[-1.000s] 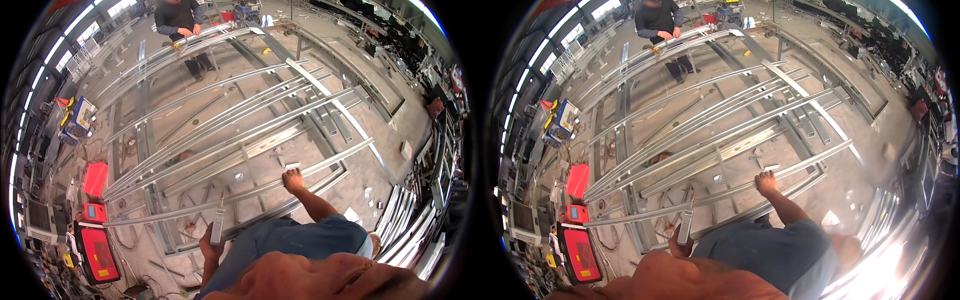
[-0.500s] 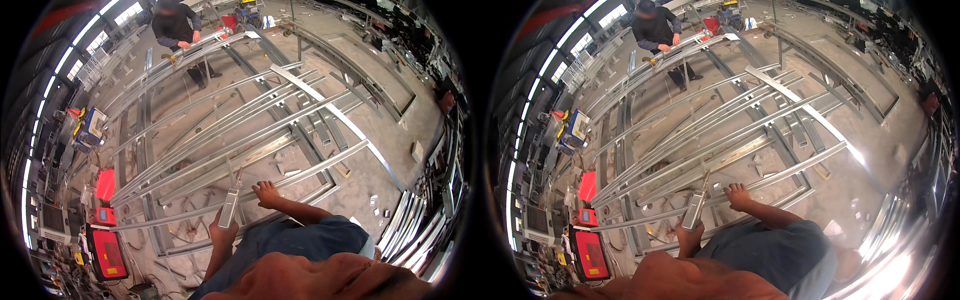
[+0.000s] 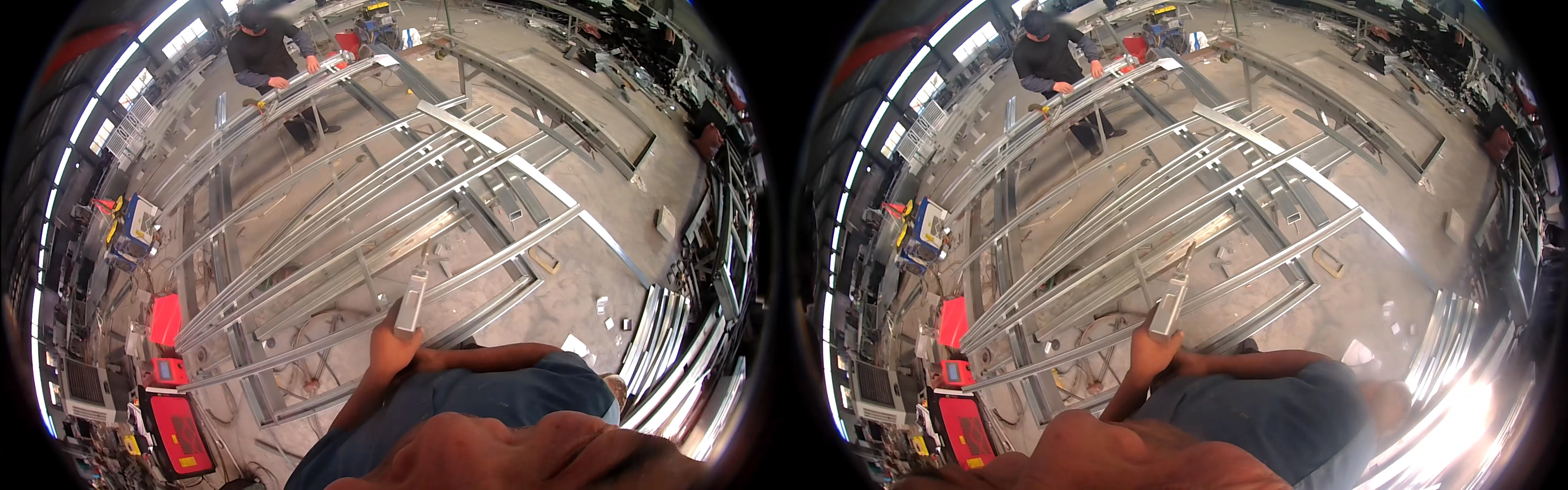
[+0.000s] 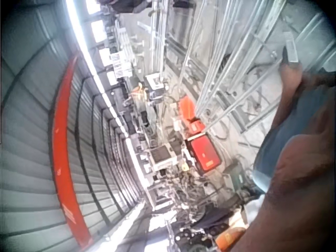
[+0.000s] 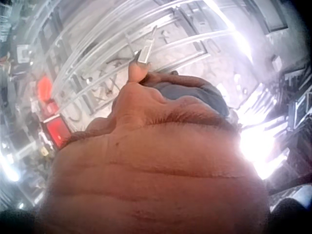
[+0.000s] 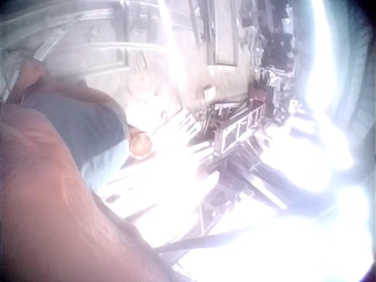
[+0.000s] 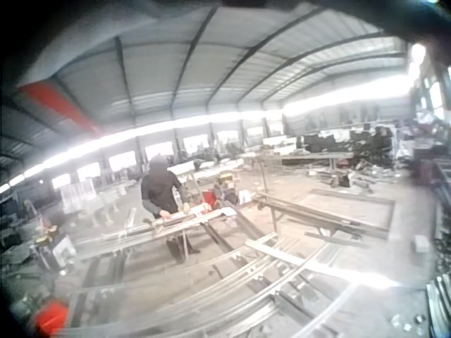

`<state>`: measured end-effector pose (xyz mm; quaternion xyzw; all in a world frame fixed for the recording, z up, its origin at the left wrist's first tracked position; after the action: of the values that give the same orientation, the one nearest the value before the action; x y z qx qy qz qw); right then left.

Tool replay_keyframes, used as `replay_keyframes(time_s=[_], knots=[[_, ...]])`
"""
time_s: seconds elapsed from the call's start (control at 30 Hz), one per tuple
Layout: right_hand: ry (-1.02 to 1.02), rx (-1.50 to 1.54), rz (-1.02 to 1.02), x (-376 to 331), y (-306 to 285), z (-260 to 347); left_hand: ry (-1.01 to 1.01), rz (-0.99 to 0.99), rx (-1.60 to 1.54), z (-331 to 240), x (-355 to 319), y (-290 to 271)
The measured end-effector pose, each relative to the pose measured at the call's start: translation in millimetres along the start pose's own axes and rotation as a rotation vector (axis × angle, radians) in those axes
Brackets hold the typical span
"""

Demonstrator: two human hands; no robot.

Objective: The person welds metal frame components using a handheld welding tool, producing sparks along the joints. The person repositions the frame and continues welding different sections while standing in a workshop.

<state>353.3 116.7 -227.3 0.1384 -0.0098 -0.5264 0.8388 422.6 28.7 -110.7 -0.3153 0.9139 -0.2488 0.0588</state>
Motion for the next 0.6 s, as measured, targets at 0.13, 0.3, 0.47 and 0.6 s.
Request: replay_keyframes(time_s=[0.13,0.3,0.47,0.6], knots=[[-0.089,-0.264,-0.063,-15.9,-4.9,-11.3,-0.069,0.113,0.094,-9.0,-5.3,14.5],[-0.359,-0.534,0.032,-17.7,-44.7,-65.5,0.003,0.127,0.123,-10.5,17.2,34.8],[-0.169,-0.098,-0.051,-71.7,-85.5,-11.4,-0.059,0.169,0.128,-35.4,70.5,90.9],[-0.197,-0.036,-0.059,-109.9,-124.0,5.2,-0.135,0.175,0.246,-46.1,106.4,134.2]])
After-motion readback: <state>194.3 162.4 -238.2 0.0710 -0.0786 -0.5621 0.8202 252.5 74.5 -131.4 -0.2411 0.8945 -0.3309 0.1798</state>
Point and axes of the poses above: each hand's wrist, its own x-axis towards the middle knuckle, its own y-axis out of the palm, z = x × y, the point moved 2 cm from there along x, towards the middle knuckle, and after that the axes turned 4 degrees about z, right-handed, at the moved point
